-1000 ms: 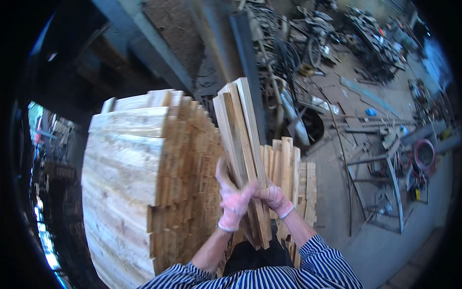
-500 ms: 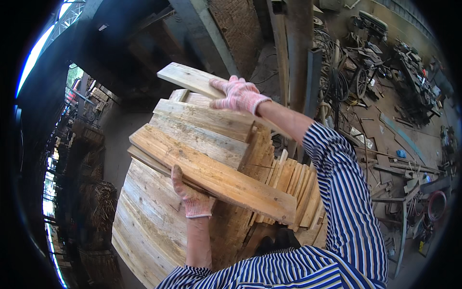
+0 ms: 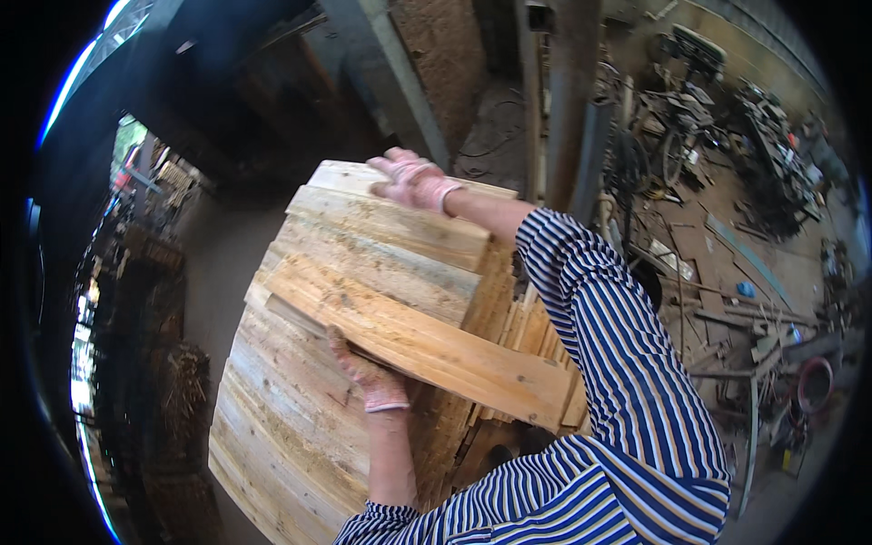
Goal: The person picks up wooden planks from a large pile and stacks them neatly on a metal rack. They wear pink gloves and handle the wood by hand, repeatedly lifting and placing the planks to build a vertical stack.
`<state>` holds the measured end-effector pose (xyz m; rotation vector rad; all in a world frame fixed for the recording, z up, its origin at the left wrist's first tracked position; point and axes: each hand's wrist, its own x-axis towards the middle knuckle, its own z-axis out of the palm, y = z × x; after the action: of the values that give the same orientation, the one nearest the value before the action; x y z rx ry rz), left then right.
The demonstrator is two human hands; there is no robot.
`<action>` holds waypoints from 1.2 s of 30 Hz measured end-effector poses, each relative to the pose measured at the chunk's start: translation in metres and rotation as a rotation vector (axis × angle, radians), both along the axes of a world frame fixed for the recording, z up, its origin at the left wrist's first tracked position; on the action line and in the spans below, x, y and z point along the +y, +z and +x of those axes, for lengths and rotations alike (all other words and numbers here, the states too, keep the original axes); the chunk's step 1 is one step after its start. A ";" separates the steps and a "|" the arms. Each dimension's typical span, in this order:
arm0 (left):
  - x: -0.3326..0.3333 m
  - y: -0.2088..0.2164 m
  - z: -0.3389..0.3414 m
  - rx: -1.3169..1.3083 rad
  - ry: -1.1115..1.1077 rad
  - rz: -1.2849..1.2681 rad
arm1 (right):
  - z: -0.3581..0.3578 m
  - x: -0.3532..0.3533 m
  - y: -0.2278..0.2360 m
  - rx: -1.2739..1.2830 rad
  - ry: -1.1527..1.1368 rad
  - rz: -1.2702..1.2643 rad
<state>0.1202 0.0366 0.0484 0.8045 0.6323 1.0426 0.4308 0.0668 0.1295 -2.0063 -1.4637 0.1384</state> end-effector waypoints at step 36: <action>0.053 0.024 0.088 1.301 -0.496 1.540 | -0.236 -0.248 -0.116 1.618 -0.462 0.710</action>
<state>0.2085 0.0900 0.0729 2.9182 0.5035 0.2233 0.1947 -0.1813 0.0135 -0.9385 0.0455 0.7031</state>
